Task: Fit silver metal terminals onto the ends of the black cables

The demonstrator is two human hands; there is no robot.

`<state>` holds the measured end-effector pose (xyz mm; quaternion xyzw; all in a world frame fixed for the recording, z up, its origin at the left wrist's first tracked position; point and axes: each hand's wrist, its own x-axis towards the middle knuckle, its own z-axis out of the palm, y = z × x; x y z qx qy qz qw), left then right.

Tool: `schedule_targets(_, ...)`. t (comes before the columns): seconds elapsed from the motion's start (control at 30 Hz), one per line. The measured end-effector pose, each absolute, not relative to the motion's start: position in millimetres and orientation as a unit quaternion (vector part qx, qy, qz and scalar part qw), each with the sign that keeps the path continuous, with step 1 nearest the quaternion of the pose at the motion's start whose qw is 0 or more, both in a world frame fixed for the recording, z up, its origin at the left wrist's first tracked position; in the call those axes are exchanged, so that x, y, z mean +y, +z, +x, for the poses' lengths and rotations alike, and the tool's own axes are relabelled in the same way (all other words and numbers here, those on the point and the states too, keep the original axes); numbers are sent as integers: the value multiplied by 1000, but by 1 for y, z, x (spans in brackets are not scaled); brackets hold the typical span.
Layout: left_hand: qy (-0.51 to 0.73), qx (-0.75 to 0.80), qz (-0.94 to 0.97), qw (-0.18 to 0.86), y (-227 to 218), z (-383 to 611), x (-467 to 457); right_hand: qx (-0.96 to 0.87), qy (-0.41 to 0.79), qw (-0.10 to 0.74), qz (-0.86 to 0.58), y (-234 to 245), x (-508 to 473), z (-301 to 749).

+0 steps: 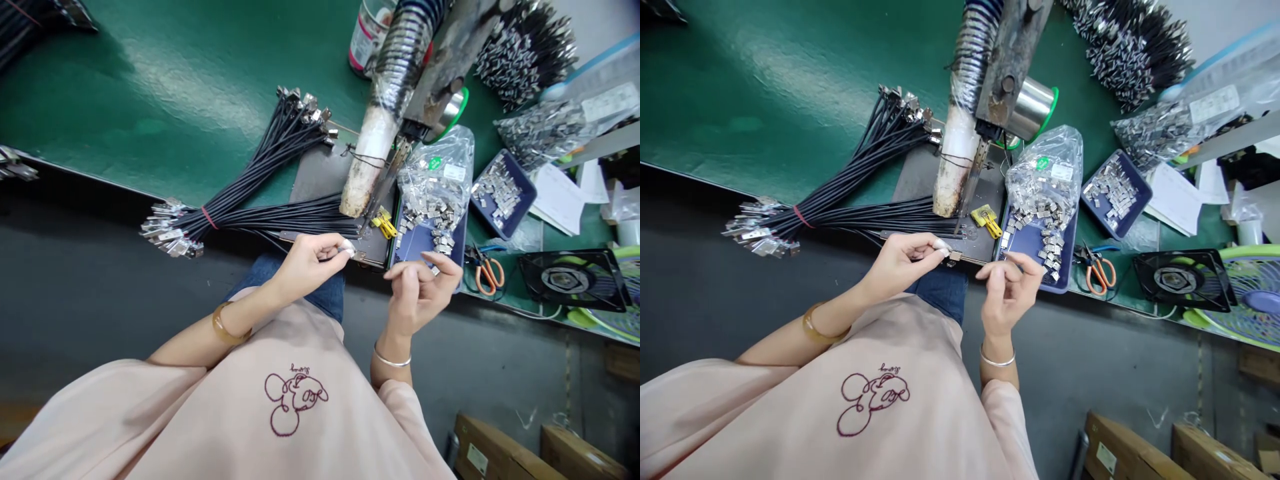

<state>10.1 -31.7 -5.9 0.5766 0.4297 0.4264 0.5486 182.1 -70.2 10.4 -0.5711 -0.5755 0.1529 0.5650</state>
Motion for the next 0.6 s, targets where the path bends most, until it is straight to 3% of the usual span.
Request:
schedule_targets(0.23, 445, 425, 520, 593, -5, 13, -25, -683, 115, 472, -545, 4, -68, 178)
schedule_targets(0.5, 466, 448, 557, 521, -7, 19, -25, -594, 279, 497, -568, -4, -56, 172)
schedule_targets(0.6, 469, 458, 563, 503, -8, 21, -27, -590, 290, 482, -580, -2, -55, 173)
